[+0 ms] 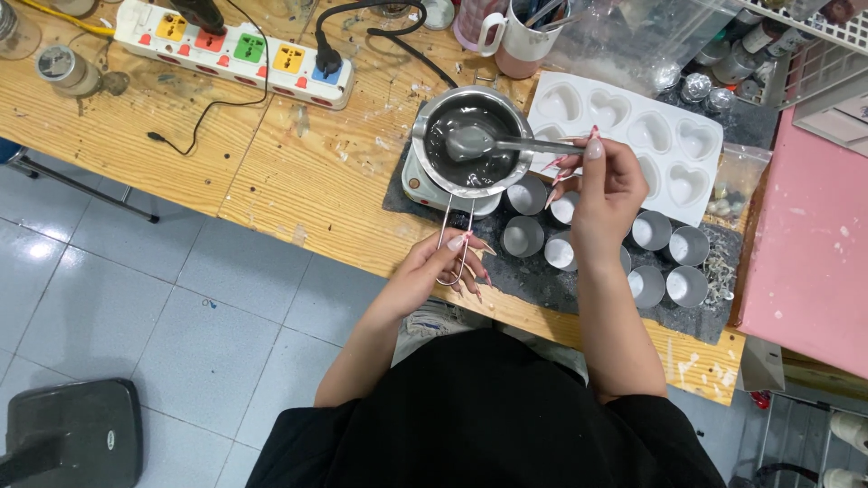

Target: Scoop melted wax from a pot into small candle cups and molds using a spoon.

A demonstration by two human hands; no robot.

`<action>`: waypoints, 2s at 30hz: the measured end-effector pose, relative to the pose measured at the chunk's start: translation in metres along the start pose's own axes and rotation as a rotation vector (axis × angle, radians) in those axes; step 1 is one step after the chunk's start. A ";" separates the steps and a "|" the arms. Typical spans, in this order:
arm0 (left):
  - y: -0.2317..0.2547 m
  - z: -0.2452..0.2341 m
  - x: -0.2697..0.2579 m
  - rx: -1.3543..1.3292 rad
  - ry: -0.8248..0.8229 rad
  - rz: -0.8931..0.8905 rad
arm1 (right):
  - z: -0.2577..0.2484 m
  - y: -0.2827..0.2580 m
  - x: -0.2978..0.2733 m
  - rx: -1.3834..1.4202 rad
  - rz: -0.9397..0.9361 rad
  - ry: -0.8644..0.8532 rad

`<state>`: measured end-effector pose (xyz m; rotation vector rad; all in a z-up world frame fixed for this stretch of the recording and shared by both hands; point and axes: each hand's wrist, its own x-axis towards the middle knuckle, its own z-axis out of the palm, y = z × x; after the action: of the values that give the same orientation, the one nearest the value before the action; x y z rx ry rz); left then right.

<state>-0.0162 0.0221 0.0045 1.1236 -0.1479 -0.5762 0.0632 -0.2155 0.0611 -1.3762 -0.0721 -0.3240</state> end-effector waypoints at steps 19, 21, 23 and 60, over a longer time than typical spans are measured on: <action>-0.016 0.013 0.014 -0.153 -0.034 -0.019 | 0.005 -0.052 -0.035 -0.778 -0.716 -0.532; -0.015 0.015 0.013 -0.158 -0.012 -0.012 | 0.003 -0.051 -0.036 -0.822 -0.754 -0.541; -0.015 0.015 0.013 -0.159 -0.016 -0.008 | 0.001 -0.049 -0.035 -0.865 -0.767 -0.503; -0.007 0.017 0.004 -0.121 0.030 0.032 | 0.017 -0.048 -0.021 -0.842 -0.748 -0.484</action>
<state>-0.0220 0.0040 0.0056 1.0104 -0.1033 -0.5329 0.0322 -0.2029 0.1052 -2.2146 -0.9572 -0.6801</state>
